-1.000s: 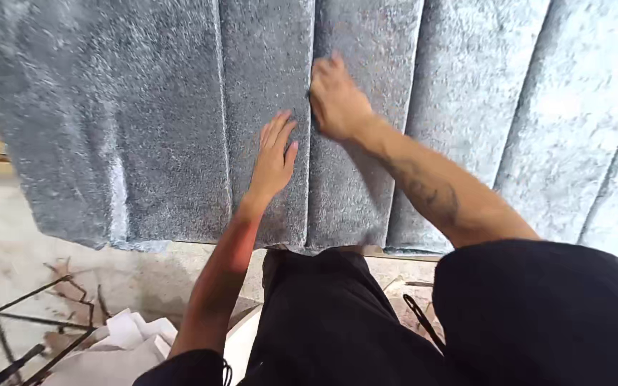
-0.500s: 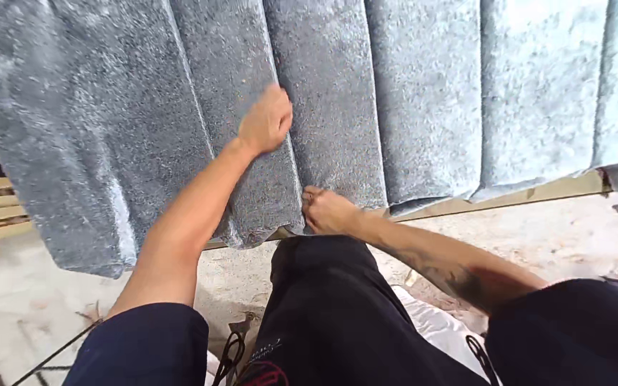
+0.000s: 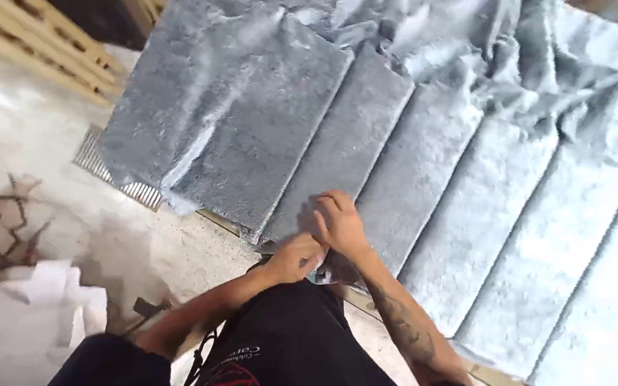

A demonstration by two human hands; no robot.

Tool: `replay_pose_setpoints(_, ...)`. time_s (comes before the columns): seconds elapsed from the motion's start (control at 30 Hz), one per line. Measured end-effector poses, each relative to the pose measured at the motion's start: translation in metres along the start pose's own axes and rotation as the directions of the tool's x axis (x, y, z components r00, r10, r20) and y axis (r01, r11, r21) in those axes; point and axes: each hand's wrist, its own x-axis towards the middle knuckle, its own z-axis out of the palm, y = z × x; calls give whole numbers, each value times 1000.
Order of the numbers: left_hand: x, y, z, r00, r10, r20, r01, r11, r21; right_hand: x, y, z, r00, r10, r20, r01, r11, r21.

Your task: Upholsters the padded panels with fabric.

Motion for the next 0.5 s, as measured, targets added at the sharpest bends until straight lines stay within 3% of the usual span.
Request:
replay_pose_setpoints(0.07, 6, -19, -2, 912, -248, -326, 288, 954, 79, 27, -5, 40, 953, -203, 225, 203, 979, 27)
replay_pose_setpoints(0.1, 4, -35, 2, 872, -307, -382, 382, 914, 138, 40, -1, 55, 898, -300, 323, 309, 951, 26)
replay_pose_setpoints(0.17, -15, -55, 10, 853, -313, -418, 441, 861, 254, 82, 28, 61, 782, -438, 443, 509, 859, -48)
replay_pose_setpoints(0.23, -49, -52, 14, 790, -456, -410, 542, 831, 121, 141, 78, 39, 734, -468, 491, 589, 799, -120)
replay_pose_setpoints(0.3, -91, -50, 16, 610, -671, -422, 673, 720, -171, 213, 126, 3, 789, -421, 446, 545, 816, -193)
replay_pose_setpoints(0.4, -136, -56, 10, 205, -888, -412, 637, 441, -632, 328, 156, -37, 974, -74, 213, 173, 851, -496)
replay_pose_setpoints(0.43, -140, -61, -1, 121, -870, -477, 574, 453, -682, 367, 150, -39, 994, 21, 108, 43, 830, -556)
replay_pose_setpoints(0.5, -132, -73, -42, 37, -790, -612, 427, 566, -705, 431, 131, -26, 999, 40, -1, -35, 861, -508)
